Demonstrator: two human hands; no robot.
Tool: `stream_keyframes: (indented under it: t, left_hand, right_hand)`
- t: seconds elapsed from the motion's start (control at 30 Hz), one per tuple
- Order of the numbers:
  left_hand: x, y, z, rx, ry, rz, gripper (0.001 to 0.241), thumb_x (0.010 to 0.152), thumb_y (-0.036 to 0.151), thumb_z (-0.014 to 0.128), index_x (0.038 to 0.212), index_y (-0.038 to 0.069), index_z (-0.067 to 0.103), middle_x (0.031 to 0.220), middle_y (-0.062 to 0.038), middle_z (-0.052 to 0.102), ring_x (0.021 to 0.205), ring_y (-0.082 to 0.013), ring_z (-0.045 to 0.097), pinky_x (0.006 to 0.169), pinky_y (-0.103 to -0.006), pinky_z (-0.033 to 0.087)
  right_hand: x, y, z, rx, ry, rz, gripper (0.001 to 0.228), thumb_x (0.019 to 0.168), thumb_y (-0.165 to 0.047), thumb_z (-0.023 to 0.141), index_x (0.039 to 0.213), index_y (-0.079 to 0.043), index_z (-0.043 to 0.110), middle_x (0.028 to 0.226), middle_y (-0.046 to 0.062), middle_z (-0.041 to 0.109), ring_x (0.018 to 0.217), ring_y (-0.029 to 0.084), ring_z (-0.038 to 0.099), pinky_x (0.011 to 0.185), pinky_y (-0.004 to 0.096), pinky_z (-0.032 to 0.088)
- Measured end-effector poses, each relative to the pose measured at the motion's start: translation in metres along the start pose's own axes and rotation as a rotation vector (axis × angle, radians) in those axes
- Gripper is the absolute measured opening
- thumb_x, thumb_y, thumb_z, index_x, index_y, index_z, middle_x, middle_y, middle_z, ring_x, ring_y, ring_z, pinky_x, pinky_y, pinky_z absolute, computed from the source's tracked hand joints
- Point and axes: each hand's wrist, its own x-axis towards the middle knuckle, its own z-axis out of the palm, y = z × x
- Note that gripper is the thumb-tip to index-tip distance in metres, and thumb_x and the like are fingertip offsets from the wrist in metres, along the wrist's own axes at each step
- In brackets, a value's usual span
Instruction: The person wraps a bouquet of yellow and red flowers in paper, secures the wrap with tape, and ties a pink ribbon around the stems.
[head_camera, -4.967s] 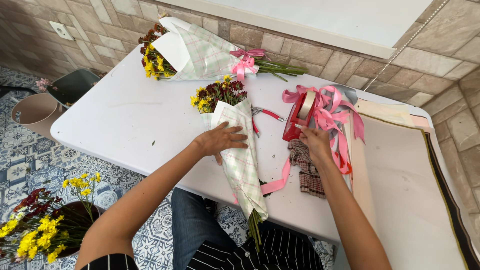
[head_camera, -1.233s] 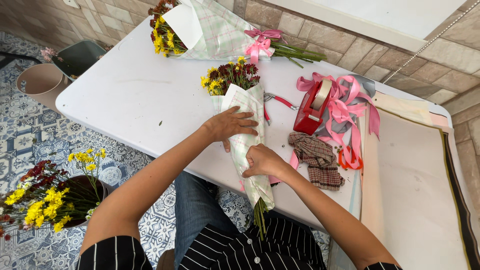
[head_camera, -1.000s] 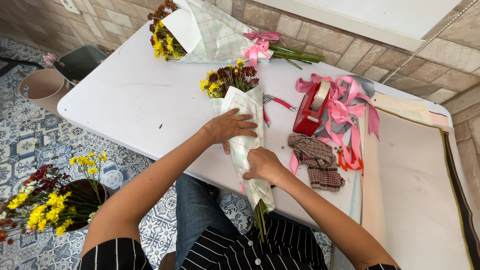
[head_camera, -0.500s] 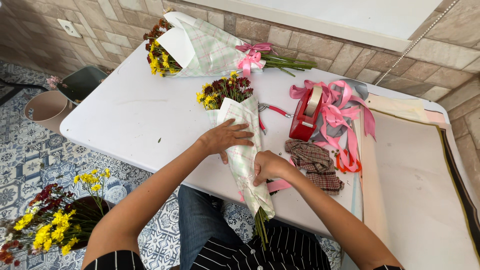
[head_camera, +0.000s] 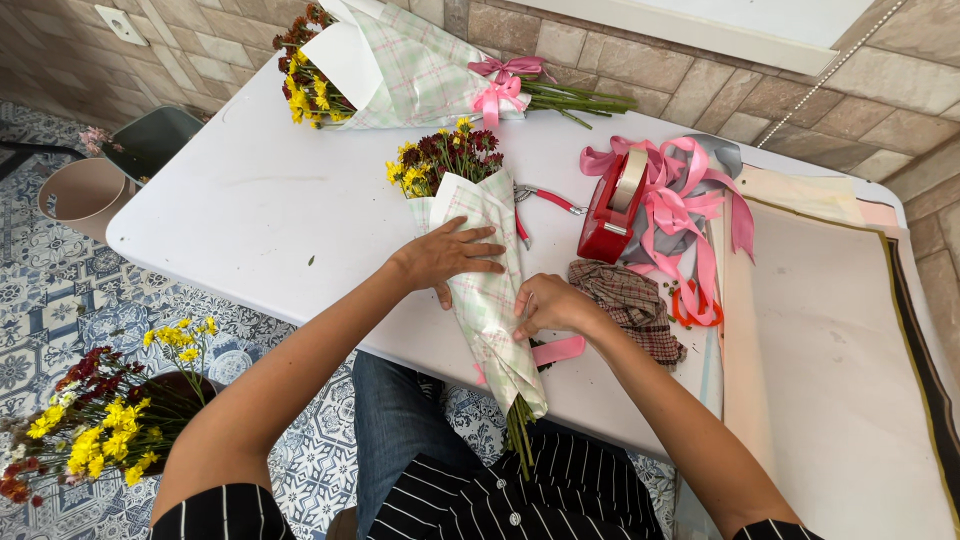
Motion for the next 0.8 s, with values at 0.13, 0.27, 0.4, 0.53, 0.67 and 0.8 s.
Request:
stream_keyframes:
  t: [0.13,0.27,0.4,0.53,0.67,0.8]
  left_hand:
    - [0.002,-0.001,0.002,0.009,0.0,0.005,0.117,0.049,0.081,0.06,0.155,0.051,0.021,0.166,0.015,0.024,0.156,-0.0189,0.018,0.127,-0.0516,0.021]
    - [0.004,-0.002,0.006,-0.011,-0.003,0.012,0.116,0.051,0.079,0.063,0.155,0.05,0.022,0.166,0.013,0.024,0.156,-0.0202,0.018,0.127,-0.0529,0.023]
    - [0.004,-0.004,0.007,-0.007,-0.012,0.036,0.118,0.049,0.082,0.06,0.156,0.049,0.022,0.166,0.011,0.024,0.157,-0.0218,0.016,0.126,-0.0548,0.023]
    - [0.006,-0.004,0.014,-0.011,-0.018,0.039,0.121,0.046,0.084,0.057,0.156,0.05,0.019,0.167,0.013,0.021,0.157,-0.0218,0.015,0.127,-0.0552,0.022]
    - [0.006,-0.003,0.007,-0.013,-0.003,0.021,0.119,0.047,0.081,0.06,0.156,0.05,0.021,0.166,0.012,0.024,0.157,-0.0223,0.017,0.126,-0.0548,0.021]
    - [0.002,0.0,-0.002,-0.038,-0.029,0.008,0.115,0.051,0.082,0.06,0.155,0.049,0.023,0.167,0.012,0.023,0.157,-0.0215,0.016,0.128,-0.0532,0.019]
  right_hand:
    - [0.01,0.023,0.012,0.069,0.016,-0.015,0.024,0.072,-0.019,0.091,0.088,-0.004,0.081,0.074,0.01,0.074,0.073,0.02,0.067,0.068,0.032,0.053]
    - [-0.003,0.022,0.011,0.125,0.05,-0.003,0.017,0.078,-0.017,0.085,0.089,-0.004,0.082,0.078,0.012,0.074,0.078,0.023,0.065,0.07,0.034,0.052]
    - [0.004,0.03,0.013,0.156,0.068,-0.037,0.011,0.079,-0.013,0.08,0.084,-0.004,0.082,0.073,0.012,0.072,0.07,0.022,0.063,0.061,0.031,0.05]
    - [0.007,0.038,0.019,0.249,0.048,-0.059,0.009,0.076,-0.006,0.076,0.083,-0.004,0.081,0.071,0.009,0.074,0.069,0.017,0.064,0.063,0.027,0.05]
    - [0.005,0.045,0.018,0.291,0.062,-0.069,0.008,0.08,-0.005,0.075,0.086,-0.002,0.079,0.072,0.01,0.074,0.069,0.017,0.062,0.062,0.025,0.05]
    - [0.006,0.051,0.023,0.286,0.064,-0.094,0.011,0.087,-0.008,0.07,0.094,-0.002,0.077,0.076,0.009,0.074,0.071,0.016,0.059,0.059,0.026,0.047]
